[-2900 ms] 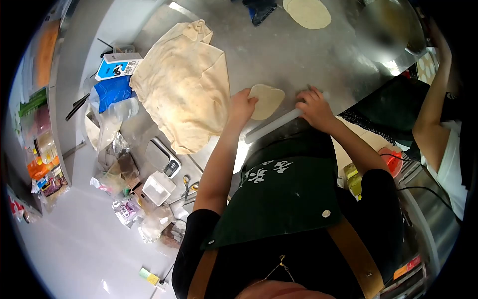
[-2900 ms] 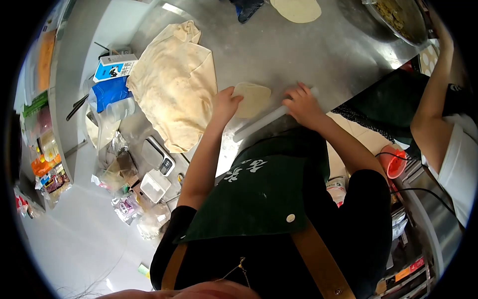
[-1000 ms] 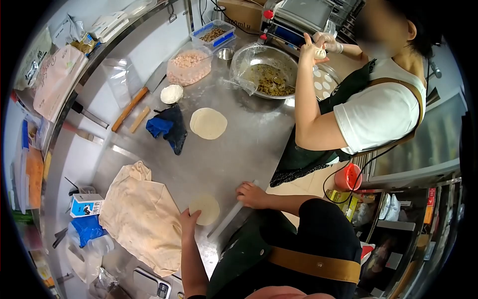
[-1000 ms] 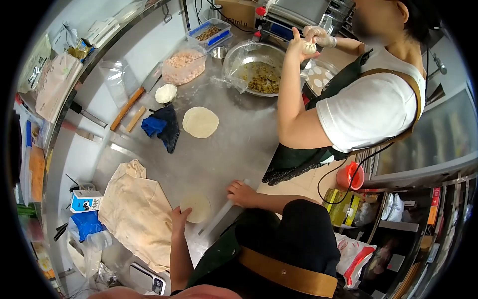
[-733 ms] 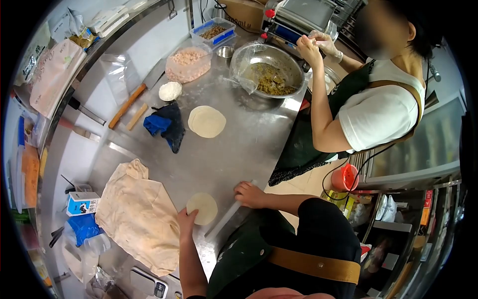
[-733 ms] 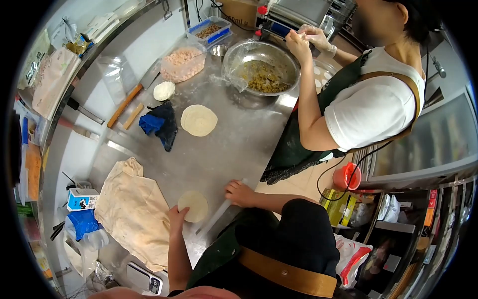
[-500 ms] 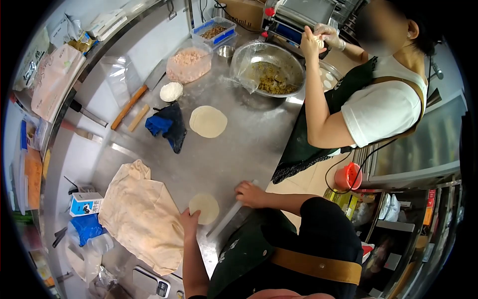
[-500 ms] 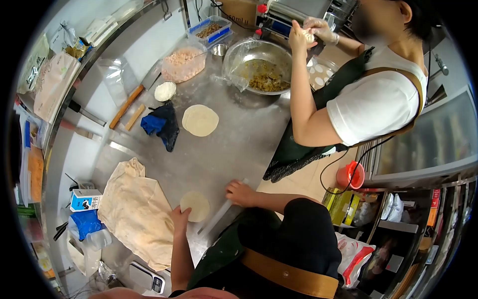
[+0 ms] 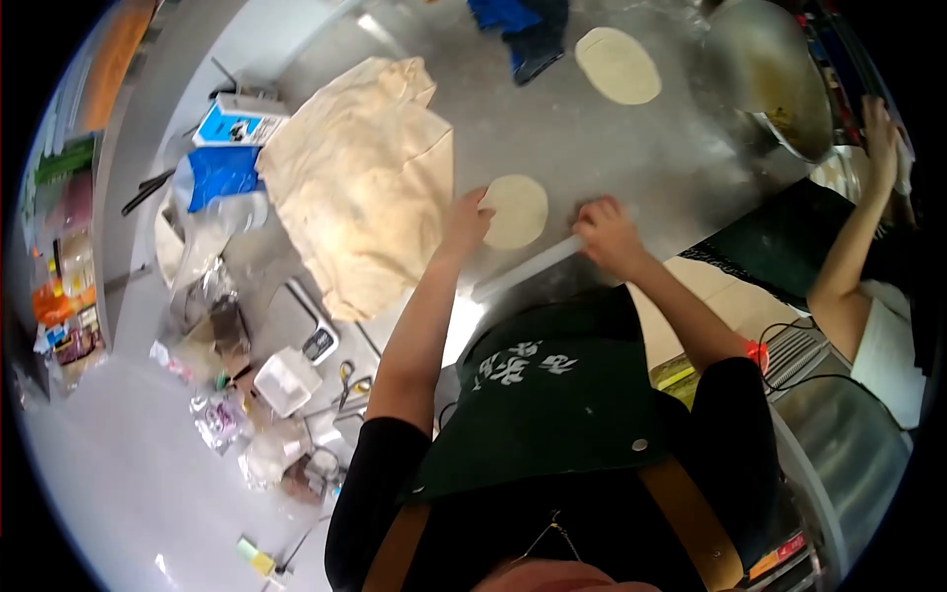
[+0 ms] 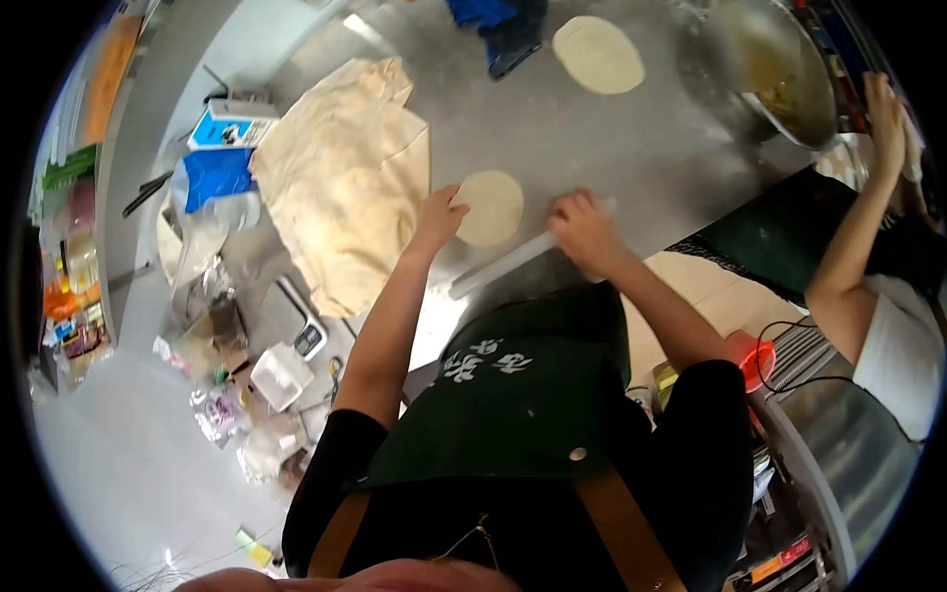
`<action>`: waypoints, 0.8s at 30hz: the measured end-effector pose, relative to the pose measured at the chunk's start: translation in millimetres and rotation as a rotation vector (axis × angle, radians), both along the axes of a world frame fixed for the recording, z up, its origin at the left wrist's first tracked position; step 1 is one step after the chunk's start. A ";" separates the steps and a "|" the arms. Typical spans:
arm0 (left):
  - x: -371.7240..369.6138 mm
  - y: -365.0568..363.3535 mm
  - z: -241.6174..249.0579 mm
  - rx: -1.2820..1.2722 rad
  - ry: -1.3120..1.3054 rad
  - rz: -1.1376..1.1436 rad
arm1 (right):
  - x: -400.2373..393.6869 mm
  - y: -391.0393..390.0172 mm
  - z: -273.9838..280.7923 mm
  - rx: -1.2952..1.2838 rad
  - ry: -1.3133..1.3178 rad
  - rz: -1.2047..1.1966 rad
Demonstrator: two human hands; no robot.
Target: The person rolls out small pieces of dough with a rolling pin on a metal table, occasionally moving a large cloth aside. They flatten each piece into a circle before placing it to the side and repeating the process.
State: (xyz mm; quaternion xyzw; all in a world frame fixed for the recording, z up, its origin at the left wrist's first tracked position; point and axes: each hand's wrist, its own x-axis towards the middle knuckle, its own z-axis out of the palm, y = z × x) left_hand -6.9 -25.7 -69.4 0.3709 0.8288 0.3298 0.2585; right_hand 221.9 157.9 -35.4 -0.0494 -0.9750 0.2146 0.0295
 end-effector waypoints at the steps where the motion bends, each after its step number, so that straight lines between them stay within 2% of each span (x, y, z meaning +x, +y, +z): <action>1: -4.1 -3.2 -4.4 -0.050 -0.084 0.014 | -9.5 3.2 -0.3 0.000 0.015 0.025; 3: -10.3 -4.3 -10.4 -0.121 -0.249 0.032 | -27.2 8.6 0.2 -0.002 0.068 0.074; 7: -7.0 -5.0 -5.9 -0.137 -0.229 0.055 | -59.0 18.3 -5.0 -0.017 0.037 0.161; 10: -5.1 -8.3 -9.1 -0.044 -0.275 0.097 | -79.3 4.8 -30.9 0.088 0.083 -0.076; 13: -4.8 -5.1 -6.1 -0.014 -0.364 0.141 | -94.9 -17.6 -43.2 0.161 0.170 -0.413; 16: -10.7 -2.9 -9.0 0.031 -0.455 0.188 | -76.1 -28.4 -46.3 0.207 0.125 -0.445; 18: -16.6 4.0 -11.9 0.063 -0.469 0.178 | -92.5 -21.8 -48.0 0.208 0.073 -0.427; 21: -32.2 17.0 -9.9 -0.099 -0.520 0.077 | -133.2 -9.8 -47.2 0.208 0.083 -0.432; 24: -38.5 33.2 4.3 -0.335 -0.318 -0.141 | -122.6 -13.0 -50.4 0.214 0.132 -0.391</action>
